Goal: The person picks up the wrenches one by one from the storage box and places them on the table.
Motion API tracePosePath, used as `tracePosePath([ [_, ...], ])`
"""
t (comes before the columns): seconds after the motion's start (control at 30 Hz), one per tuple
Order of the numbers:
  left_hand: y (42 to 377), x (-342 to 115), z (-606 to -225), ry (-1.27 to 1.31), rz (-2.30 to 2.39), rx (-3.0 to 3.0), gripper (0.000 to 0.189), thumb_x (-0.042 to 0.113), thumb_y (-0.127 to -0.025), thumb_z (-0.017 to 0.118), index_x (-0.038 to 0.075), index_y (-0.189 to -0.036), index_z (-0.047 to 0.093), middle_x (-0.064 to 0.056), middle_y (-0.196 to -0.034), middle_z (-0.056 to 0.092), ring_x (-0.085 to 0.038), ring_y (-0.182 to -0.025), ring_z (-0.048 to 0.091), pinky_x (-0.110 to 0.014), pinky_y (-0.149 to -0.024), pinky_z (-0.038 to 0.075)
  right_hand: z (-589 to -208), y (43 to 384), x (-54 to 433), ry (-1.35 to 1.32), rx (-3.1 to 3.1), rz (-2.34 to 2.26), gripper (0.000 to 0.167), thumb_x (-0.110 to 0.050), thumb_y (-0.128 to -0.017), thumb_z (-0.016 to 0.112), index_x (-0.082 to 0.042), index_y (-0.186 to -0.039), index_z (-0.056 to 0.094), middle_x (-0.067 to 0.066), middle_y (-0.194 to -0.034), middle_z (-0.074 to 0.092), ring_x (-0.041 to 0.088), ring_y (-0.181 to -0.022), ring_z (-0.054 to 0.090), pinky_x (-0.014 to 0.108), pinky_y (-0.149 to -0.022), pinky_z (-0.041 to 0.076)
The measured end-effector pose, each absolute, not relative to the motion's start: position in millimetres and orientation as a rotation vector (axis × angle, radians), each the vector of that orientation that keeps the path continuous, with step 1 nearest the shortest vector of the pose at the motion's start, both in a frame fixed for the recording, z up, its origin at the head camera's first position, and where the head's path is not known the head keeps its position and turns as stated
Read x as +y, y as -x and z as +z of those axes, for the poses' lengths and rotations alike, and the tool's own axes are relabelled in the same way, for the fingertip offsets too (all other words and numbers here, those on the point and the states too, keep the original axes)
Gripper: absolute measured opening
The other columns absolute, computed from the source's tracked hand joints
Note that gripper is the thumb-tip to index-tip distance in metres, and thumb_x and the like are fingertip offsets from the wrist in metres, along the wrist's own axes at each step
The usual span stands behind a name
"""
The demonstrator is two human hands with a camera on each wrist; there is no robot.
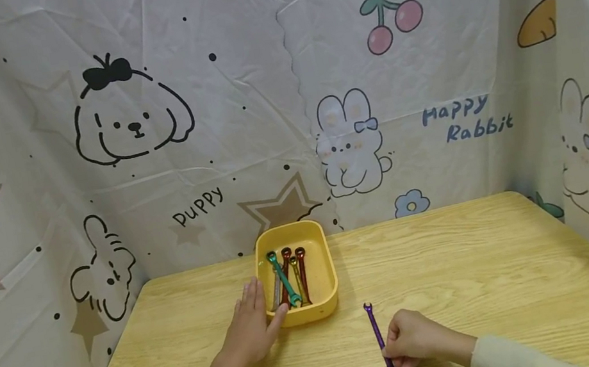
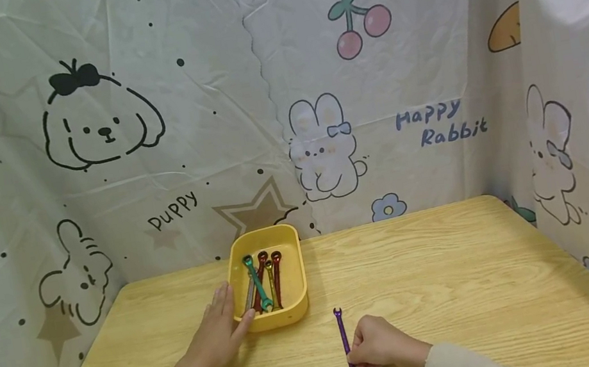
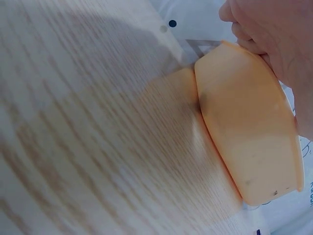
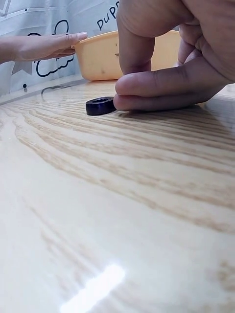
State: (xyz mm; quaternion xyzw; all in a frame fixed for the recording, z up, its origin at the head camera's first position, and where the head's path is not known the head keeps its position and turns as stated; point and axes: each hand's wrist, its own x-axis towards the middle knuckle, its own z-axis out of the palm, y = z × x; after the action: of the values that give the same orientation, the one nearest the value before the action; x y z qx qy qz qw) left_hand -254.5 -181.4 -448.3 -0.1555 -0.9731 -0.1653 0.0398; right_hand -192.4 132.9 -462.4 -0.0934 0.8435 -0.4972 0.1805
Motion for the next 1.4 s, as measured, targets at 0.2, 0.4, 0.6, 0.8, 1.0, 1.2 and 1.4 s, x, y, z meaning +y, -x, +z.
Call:
tracePosePath([
  [0.2, 255, -181, -449, 0.478, -0.513, -2.974, 0.085, 0.059, -0.098, 0.032, -0.007, -0.150, 0.015, -0.021, -0.158, 0.007, -0.037, -0.146, 0.007, -0.054, -0.115, 0.015, -461, 194, 134, 0.267, 2.326, -1.430, 0.018, -0.002, -0.082, 0.069, -0.001, -0.066, 0.060, 0.003, -0.054, 0.060, 0.005, -0.042, 0.057, 0.025, -0.047, 0.053],
  [0.4, 255, -181, -450, 0.475, -0.511, -2.955, 0.084, 0.058, -0.099, 0.033, -0.007, -0.150, 0.016, -0.022, -0.158, 0.009, -0.038, -0.145, 0.010, -0.054, -0.115, 0.017, -458, 196, 138, 0.265, 2.282, -1.466, 0.016, -0.004, -0.084, 0.068, 0.001, -0.070, 0.061, 0.003, -0.057, 0.059, 0.007, -0.045, 0.055, 0.024, -0.048, 0.053],
  [0.6, 255, -182, -451, 0.464, -0.507, -2.969, 0.086, 0.060, -0.098, 0.031, -0.006, -0.150, 0.014, -0.021, -0.158, 0.007, -0.036, -0.146, 0.008, -0.054, -0.115, 0.015, -457, 197, 139, 0.262, 2.258, -1.488, 0.010, -0.002, -0.084, 0.065, 0.003, -0.076, 0.063, 0.005, -0.062, 0.060, 0.008, -0.048, 0.057, 0.026, -0.050, 0.054],
  [0.8, 256, -182, -451, 0.472, -0.486, -2.965, 0.088, 0.062, -0.097, 0.028, -0.007, -0.150, 0.015, -0.021, -0.158, 0.007, -0.037, -0.146, 0.009, -0.054, -0.115, 0.015, -448, 202, 141, 0.294, 2.251, -1.487, 0.009, -0.003, -0.085, 0.064, 0.004, -0.080, 0.063, 0.007, -0.065, 0.062, 0.010, -0.051, 0.059, 0.025, -0.051, 0.054],
  [1.0, 256, -182, -451, 0.471, -0.476, -2.960, 0.088, 0.062, -0.098, 0.028, -0.007, -0.150, 0.016, -0.022, -0.158, 0.009, -0.037, -0.146, 0.010, -0.054, -0.115, 0.015, -426, 215, 138, 0.316, 2.220, -1.512, 0.018, -0.009, -0.091, 0.062, 0.009, -0.091, 0.064, 0.010, -0.075, 0.065, 0.013, -0.060, 0.064, 0.028, -0.058, 0.057],
  [1.2, 256, -182, -450, 0.473, -0.472, -2.956, 0.087, 0.062, -0.098, 0.029, -0.007, -0.150, 0.017, -0.021, -0.158, 0.008, -0.036, -0.146, 0.009, -0.054, -0.115, 0.015, -401, 231, 121, 0.352, 2.255, -1.581, 0.020, -0.009, -0.092, 0.061, 0.010, -0.097, 0.064, 0.014, -0.081, 0.068, 0.016, -0.068, 0.067, 0.036, -0.067, 0.058],
  [1.4, 254, -181, -448, 0.474, -0.473, -2.971, 0.086, 0.060, -0.098, 0.030, -0.007, -0.150, 0.017, -0.021, -0.158, 0.008, -0.037, -0.146, 0.009, -0.054, -0.115, 0.015, -381, 249, 94, 0.323, 2.258, -1.716, 0.020, -0.008, -0.092, 0.062, 0.010, -0.100, 0.064, 0.017, -0.086, 0.069, 0.017, -0.071, 0.069, 0.036, -0.070, 0.058],
])
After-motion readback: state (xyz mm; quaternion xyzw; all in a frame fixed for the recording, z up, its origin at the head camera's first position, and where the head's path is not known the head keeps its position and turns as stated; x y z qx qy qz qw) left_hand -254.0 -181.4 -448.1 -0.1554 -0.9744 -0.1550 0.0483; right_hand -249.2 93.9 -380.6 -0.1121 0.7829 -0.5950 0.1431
